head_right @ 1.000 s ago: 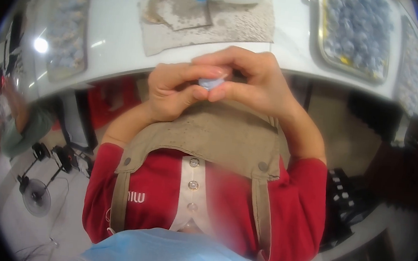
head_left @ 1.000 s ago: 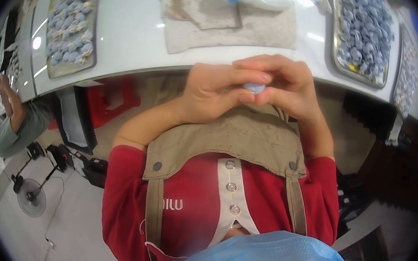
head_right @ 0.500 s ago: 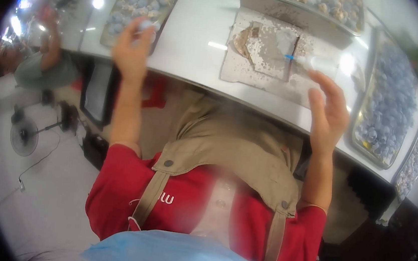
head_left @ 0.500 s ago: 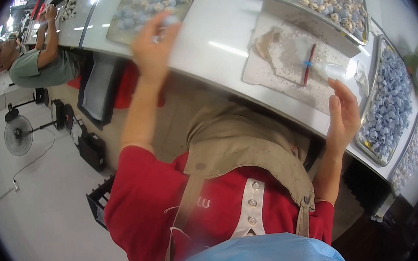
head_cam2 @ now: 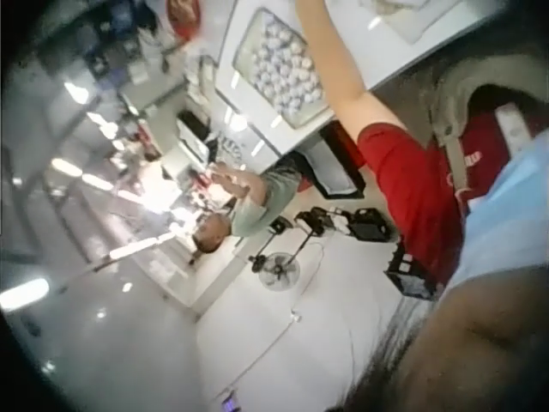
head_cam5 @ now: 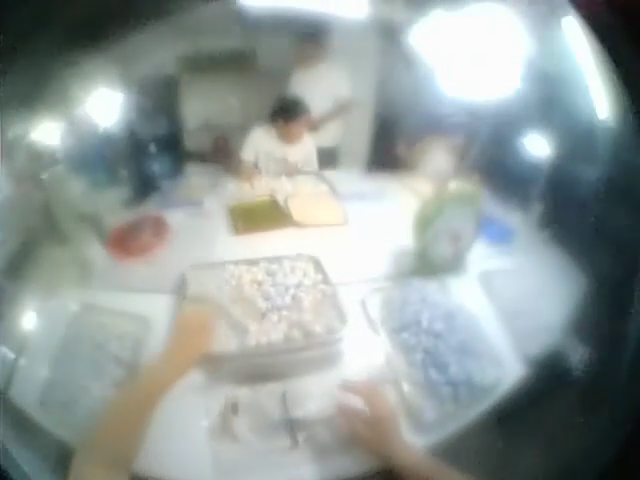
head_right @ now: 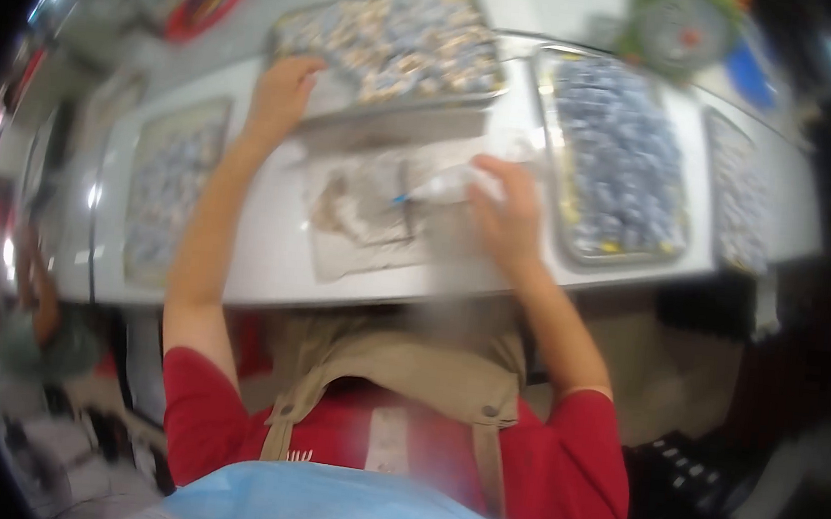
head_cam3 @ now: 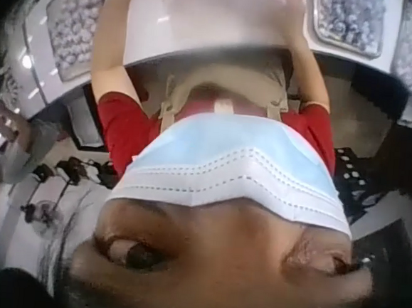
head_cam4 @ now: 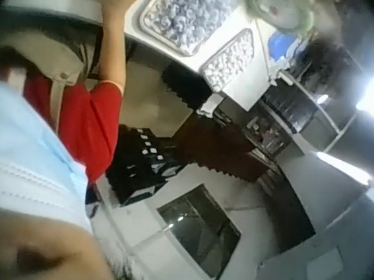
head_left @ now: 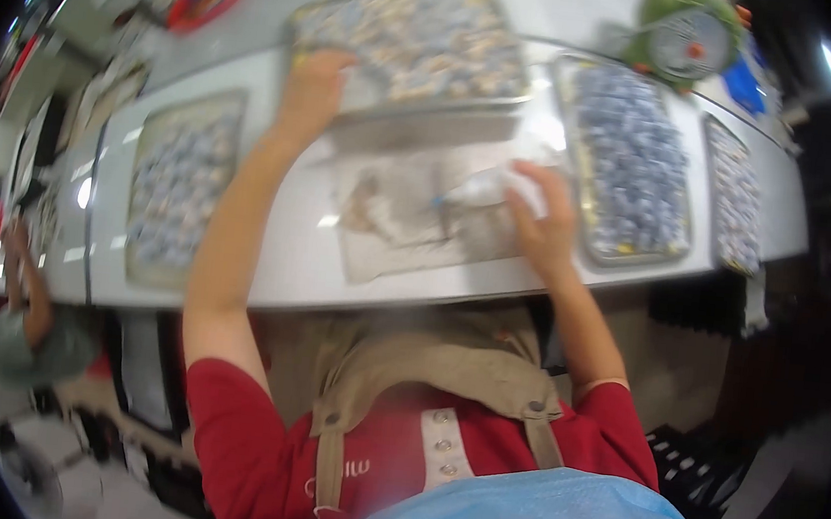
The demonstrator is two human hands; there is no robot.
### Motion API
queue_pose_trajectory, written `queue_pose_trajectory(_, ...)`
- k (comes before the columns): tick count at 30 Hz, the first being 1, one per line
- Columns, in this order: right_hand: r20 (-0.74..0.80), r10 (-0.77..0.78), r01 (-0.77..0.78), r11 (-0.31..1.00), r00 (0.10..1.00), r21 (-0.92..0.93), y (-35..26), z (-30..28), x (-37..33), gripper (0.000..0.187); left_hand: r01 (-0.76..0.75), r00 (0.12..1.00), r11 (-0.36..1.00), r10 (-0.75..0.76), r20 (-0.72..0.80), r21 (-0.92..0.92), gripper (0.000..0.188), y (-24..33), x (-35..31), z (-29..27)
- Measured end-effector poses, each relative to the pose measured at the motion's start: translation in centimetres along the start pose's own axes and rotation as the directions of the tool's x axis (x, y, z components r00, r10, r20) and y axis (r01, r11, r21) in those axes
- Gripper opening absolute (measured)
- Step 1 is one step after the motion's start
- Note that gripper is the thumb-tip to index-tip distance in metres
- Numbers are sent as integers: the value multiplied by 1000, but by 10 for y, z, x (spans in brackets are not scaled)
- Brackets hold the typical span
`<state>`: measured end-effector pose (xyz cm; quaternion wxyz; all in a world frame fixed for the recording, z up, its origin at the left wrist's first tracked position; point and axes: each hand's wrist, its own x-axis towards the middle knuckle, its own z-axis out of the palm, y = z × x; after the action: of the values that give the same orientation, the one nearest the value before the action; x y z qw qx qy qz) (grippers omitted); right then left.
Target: The person assembles figurine heads by dispensing glue from a bottle onto each head, attaching hair pieces by hand, and placing the completed figurines onto a tray.
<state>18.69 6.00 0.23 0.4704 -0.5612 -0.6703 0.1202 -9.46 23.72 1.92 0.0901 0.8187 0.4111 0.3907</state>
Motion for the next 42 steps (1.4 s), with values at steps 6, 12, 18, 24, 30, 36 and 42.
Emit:
queue_pose_trajectory(6, 101, 4, 2, 998, 995, -60, -3, -12, -2, 33, 110, 954, 976, -157, 256, 189, 24, -4, 34, 48)
queue_pose_trajectory(12, 173, 65, -64, 998, 983, -16, 7, -7, 3, 34, 287, 938, 951, -302, 168, 112, 29, -15, 31, 33)
queue_pose_trajectory(18, 245, 17, -3, 998, 969, -57, 14, -8, 6, 35, 408, 790, 114, -543, 287, -906, 32, 43, -13, -25)
queue_pose_trajectory(24, 269, -41, 67, 993, 962, -92, 16, -12, 7, 35, 525, 768, -243, -278, 578, -815, 33, 146, -106, -59)
queue_pose_trajectory(30, 410, 132, -69, 984, 902, -165, 4, -7, 5, 34, 608, 549, -400, -411, 727, -685, 33, 184, -151, 1)
queue_pose_trajectory(36, 241, 275, -321, 929, 931, 182, -19, -31, -28, 33, 610, 621, -272, -420, 662, -744, 39, 205, -156, 9)
queue_pose_trajectory(42, 231, 307, -378, 828, 923, 414, -27, -56, -67, 19, 606, 638, -176, -474, 606, -776, 39, 201, -171, 18)
